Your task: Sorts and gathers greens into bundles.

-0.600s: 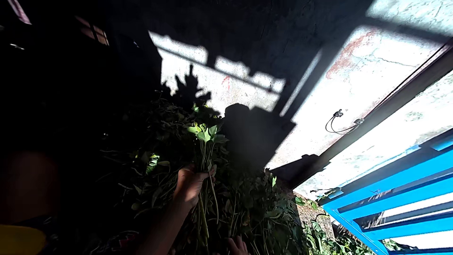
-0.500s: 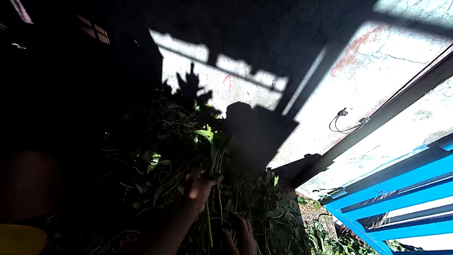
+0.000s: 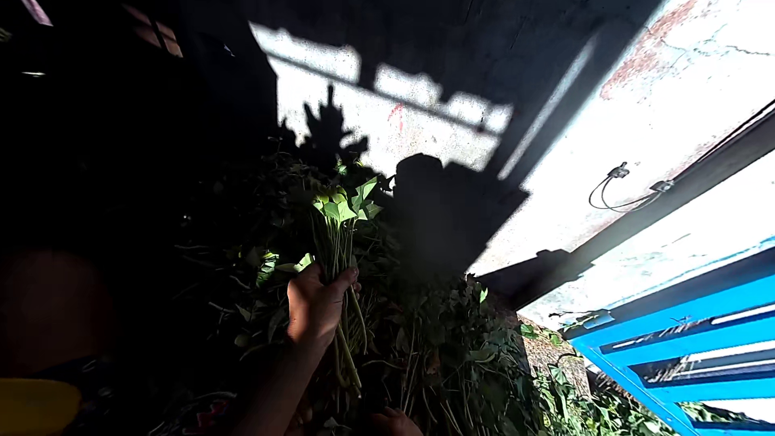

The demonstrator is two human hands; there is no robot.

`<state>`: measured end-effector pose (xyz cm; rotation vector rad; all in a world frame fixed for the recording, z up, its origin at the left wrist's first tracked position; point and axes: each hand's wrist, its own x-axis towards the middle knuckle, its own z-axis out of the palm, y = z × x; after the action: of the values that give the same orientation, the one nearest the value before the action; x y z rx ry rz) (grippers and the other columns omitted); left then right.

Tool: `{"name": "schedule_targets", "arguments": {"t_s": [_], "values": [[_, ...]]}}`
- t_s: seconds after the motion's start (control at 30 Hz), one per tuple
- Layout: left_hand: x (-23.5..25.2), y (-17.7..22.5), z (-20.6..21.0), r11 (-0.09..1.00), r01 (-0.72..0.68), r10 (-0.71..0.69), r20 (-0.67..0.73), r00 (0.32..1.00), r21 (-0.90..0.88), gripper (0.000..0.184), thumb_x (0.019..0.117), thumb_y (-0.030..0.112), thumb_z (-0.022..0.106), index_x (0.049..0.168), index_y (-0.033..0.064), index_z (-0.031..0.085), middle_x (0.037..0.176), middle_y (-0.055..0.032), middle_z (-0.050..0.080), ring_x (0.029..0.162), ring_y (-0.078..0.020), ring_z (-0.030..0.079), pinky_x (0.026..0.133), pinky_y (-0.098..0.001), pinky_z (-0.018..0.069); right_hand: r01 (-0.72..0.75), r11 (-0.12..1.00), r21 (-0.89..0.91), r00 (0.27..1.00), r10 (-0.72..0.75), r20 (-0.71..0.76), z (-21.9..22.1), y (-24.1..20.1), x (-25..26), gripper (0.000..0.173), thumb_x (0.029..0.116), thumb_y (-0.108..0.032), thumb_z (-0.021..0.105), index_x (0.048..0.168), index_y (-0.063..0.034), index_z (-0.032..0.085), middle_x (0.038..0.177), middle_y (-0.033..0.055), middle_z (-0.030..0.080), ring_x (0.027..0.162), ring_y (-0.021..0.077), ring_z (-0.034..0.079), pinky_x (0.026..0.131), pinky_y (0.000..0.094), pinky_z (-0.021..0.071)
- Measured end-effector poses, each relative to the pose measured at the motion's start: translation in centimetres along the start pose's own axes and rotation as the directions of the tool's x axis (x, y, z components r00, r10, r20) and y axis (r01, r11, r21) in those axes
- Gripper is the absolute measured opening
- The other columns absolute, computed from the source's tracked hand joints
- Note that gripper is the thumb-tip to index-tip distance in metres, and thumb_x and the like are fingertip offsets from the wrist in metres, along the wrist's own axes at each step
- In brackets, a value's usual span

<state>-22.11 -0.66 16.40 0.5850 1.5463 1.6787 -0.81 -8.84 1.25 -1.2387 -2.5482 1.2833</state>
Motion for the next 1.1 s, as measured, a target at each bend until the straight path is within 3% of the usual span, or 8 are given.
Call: {"name": "schedule_targets", "arguments": {"t_s": [0.1, 0.17, 0.27, 0.5, 0.6, 0.7, 0.83, 1.1], "values": [[-0.3, -0.3, 0.2, 1.000, 0.018, -0.018, 0.015, 1.000, -0.009, 0.016, 0.0908, 0.002, 0.075, 0.105, -0.0002, 0.066, 0.087, -0.0145, 0.073, 0.068, -0.0257, 0.074, 0.061, -0.0401, 0.0650, -0.439, 0.896, -0.060, 0.872, 0.442, 0.210, 2.8, 6.5, 2.3, 0.048, 0.1003, -0.040, 0.059, 0.129, -0.0009, 0.066, 0.129, 0.0270, 0.065, 0.120, 0.0436, 0.063, 0.101, 0.0643, 0.0491], [-0.3, -1.0, 0.6, 0.997, 0.072, -0.071, 0.061, 0.996, -0.013, 0.019, 0.0921, 0.002, 0.074, 0.108, -0.0011, 0.064, 0.090, -0.0173, 0.073, 0.068, -0.0290, 0.074, 0.061, -0.0425, 0.0651, -0.686, 0.726, 0.032, 0.727, 0.684, 0.060, 4.7, 9.4, 3.6, 0.053, 0.1018, -0.040, 0.055, 0.135, 0.0010, 0.059, 0.133, 0.0263, 0.063, 0.121, 0.0419, 0.064, 0.101, 0.0617, 0.0505], [-0.5, -1.4, 1.2, 0.990, 0.138, -0.137, 0.130, 0.982, 0.001, 0.022, 0.0941, 0.002, 0.072, 0.114, -0.0011, 0.062, 0.094, -0.0195, 0.074, 0.071, -0.0323, 0.075, 0.061, -0.0419, 0.0656, -0.807, 0.538, 0.244, 0.517, 0.843, -0.150, 6.5, 11.6, 5.1, 0.047, 0.1049, -0.033, 0.046, 0.141, -0.0025, 0.053, 0.132, 0.0233, 0.064, 0.120, 0.0386, 0.066, 0.098, 0.0571, 0.0533], [-0.9, -1.2, 1.7, 0.988, 0.150, -0.142, 0.207, 0.968, -0.023, 0.022, 0.0941, -0.003, 0.069, 0.114, -0.0017, 0.062, 0.086, -0.0214, 0.073, 0.068, -0.0329, 0.074, 0.062, -0.0414, 0.0658, -0.839, 0.512, 0.186, 0.488, 0.858, -0.162, 5.9, 13.0, 6.2, 0.044, 0.0969, -0.035, 0.059, 0.129, -0.0047, 0.065, 0.135, 0.0220, 0.062, 0.123, 0.0388, 0.062, 0.097, 0.0577, 0.0535], [-0.8, -1.0, 1.6, 0.979, 0.193, -0.176, 0.194, 0.965, -0.072, 0.023, 0.0941, -0.002, 0.070, 0.115, -0.0020, 0.062, 0.087, -0.0222, 0.072, 0.069, -0.0334, 0.074, 0.062, -0.0419, 0.0656, -0.742, 0.547, 0.387, 0.498, 0.837, -0.228, 4.6, 11.6, 6.2, 0.042, 0.1023, -0.032, 0.052, 0.128, -0.0003, 0.062, 0.122, 0.0235, 0.068, 0.115, 0.0397, 0.066, 0.095, 0.0604, 0.0529], [-0.9, -0.7, 1.7, 0.956, 0.271, -0.251, 0.169, 0.953, -0.110, 0.024, 0.0926, -0.003, 0.071, 0.115, -0.0030, 0.063, 0.088, -0.0225, 0.072, 0.069, -0.0326, 0.074, 0.062, -0.0411, 0.0651, -0.427, 0.667, 0.611, 0.561, 0.725, -0.400, 3.0, 8.1, 3.9, 0.038, 0.1034, -0.023, 0.053, 0.125, 0.0075, 0.058, 0.103, 0.0263, 0.068, 0.097, 0.0390, 0.069, 0.088, 0.0579, 0.0546], [-1.3, -1.3, 1.8, 0.940, 0.332, -0.310, 0.204, 0.928, -0.081, 0.024, 0.0913, -0.004, 0.072, 0.114, -0.0045, 0.064, 0.091, -0.0209, 0.073, 0.070, -0.0306, 0.074, 0.063, -0.0400, 0.0652, -0.223, 0.512, 0.829, 0.640, 0.719, -0.272, 2.5, 7.5, 0.5, 0.028, 0.0992, -0.015, 0.060, 0.113, 0.0086, 0.062, 0.090, 0.0197, 0.066, 0.077, 0.0272, 0.066, 0.073, 0.0480, 0.0574], [-2.1, -4.2, 2.5, 0.955, 0.297, -0.287, 0.292, 0.912, 0.010, 0.019, 0.0911, -0.007, 0.071, 0.107, -0.0074, 0.062, 0.086, -0.0191, 0.072, 0.068, -0.0278, 0.074, 0.063, -0.0375, 0.0650, 0.196, 0.548, 0.813, 0.665, 0.535, -0.521, -1.1, 1.4, -2.0, 0.018, 0.1005, -0.008, 0.057, 0.112, 0.0051, 0.056, 0.081, 0.0086, 0.063, 0.065, 0.0152, 0.063, 0.061, 0.0344, 0.0578]]}}
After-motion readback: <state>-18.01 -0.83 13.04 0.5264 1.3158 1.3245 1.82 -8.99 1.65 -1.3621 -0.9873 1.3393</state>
